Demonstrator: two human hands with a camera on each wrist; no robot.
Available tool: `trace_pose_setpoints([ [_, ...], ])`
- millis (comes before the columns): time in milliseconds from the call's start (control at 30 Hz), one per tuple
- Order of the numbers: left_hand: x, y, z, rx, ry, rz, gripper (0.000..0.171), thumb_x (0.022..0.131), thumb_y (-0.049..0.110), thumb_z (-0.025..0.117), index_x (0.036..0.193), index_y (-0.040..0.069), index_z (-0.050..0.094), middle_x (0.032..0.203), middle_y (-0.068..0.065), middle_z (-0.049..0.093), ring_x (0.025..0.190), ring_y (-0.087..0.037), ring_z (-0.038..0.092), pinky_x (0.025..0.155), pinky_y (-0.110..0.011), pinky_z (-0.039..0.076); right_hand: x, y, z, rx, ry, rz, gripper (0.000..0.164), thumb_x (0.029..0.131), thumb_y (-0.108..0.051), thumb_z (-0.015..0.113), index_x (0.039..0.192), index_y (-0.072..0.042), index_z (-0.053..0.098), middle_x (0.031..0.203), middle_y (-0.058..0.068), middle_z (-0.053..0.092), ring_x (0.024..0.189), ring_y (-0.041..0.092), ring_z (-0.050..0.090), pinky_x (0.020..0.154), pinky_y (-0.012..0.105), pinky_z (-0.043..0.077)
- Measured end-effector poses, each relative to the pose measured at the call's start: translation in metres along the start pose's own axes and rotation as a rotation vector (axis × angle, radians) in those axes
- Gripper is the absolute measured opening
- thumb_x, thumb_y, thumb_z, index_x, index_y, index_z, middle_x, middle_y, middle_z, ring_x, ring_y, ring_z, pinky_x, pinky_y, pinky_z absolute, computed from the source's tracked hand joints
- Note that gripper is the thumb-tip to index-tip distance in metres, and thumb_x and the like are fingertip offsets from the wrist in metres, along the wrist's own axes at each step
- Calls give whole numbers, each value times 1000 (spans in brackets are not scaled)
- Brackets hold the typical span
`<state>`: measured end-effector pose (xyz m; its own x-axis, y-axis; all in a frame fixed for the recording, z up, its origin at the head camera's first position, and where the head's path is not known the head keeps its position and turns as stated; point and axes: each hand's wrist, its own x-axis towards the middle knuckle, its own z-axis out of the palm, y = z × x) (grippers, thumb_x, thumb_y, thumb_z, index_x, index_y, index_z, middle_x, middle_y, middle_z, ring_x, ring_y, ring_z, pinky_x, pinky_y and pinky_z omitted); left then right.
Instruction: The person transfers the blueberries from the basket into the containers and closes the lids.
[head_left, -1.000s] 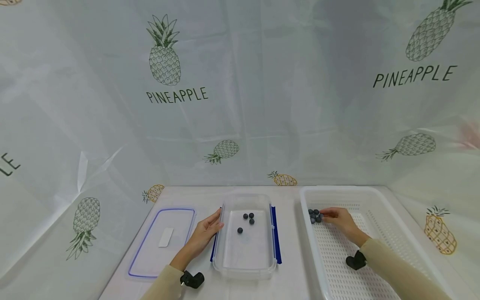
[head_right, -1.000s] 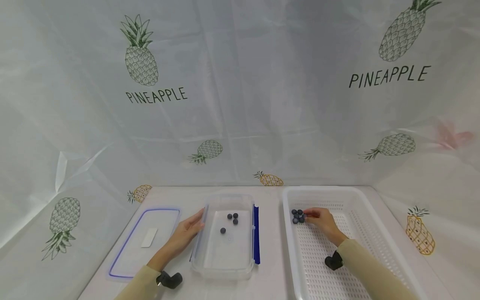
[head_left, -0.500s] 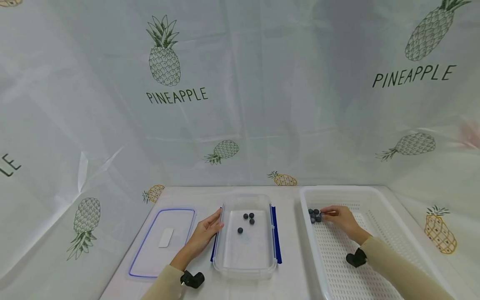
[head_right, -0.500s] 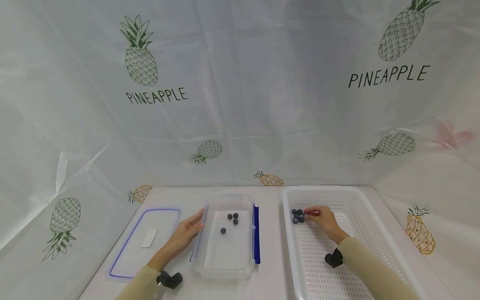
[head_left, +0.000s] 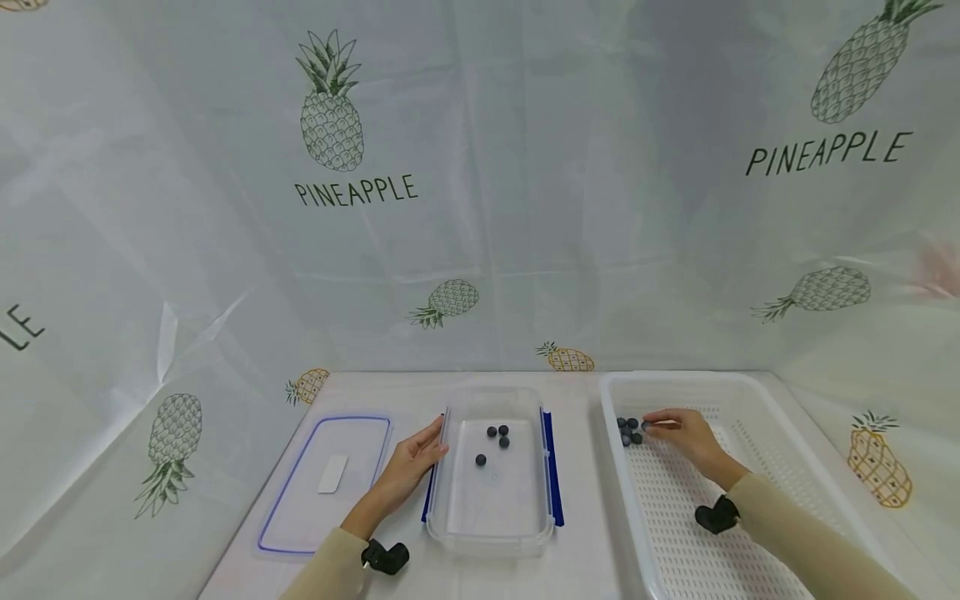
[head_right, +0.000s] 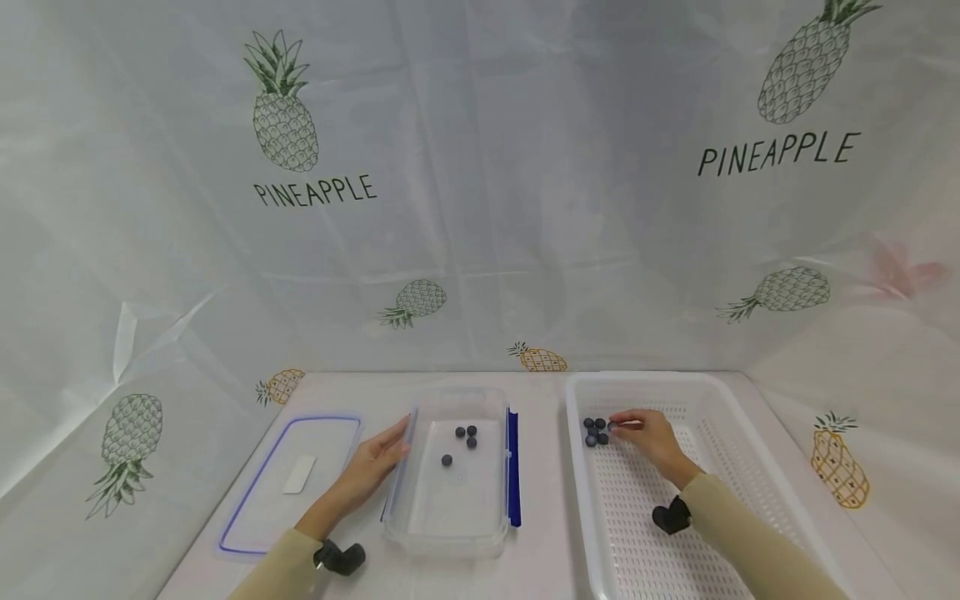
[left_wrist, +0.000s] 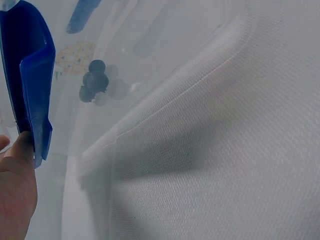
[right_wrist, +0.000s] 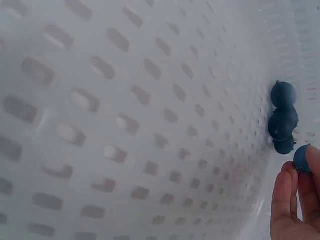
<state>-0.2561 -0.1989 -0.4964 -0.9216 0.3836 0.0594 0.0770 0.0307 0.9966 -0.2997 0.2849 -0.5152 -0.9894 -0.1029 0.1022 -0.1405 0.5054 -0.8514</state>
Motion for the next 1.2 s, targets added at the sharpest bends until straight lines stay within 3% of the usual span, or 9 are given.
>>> trace_pose_setpoints([
  [500,2,-1,0,-10,5,-4,61,95,12,51,145,-1,17,151,-11,14,136,-26,17,99,-17,31,-2,-19,-20,-13,31,-26,40,87,-26,64,114,4,61,113,21,60,102,33,57,85,47,50],
  [667,2,0,-1,-6,-2,-7,62,95,13,51,145,-1,17,151,-11,13,137,-25,17,100,-17,31,-4,-28,-26,0,21,-38,42,87,-28,64,115,2,61,112,19,61,97,18,60,84,44,51],
  [900,1,-1,-1,14,0,-11,62,95,15,51,145,-1,17,151,-11,13,136,-24,18,100,-18,31,-7,-44,-31,11,-17,-54,43,88,-31,62,117,0,60,111,15,63,94,5,59,87,50,47],
  [1000,2,-6,-2,7,7,-4,62,95,14,51,145,0,17,151,-12,13,136,-24,18,100,-18,31,-7,-53,-31,23,-27,-57,43,87,-32,62,116,-1,61,111,14,63,93,0,57,88,48,47],
  [1200,7,-25,-6,14,43,10,59,94,16,52,145,6,23,151,-7,20,135,-20,23,99,-18,32,-11,-72,-30,43,-49,-55,43,87,-33,63,116,-1,61,114,14,62,96,7,59,89,48,46],
])
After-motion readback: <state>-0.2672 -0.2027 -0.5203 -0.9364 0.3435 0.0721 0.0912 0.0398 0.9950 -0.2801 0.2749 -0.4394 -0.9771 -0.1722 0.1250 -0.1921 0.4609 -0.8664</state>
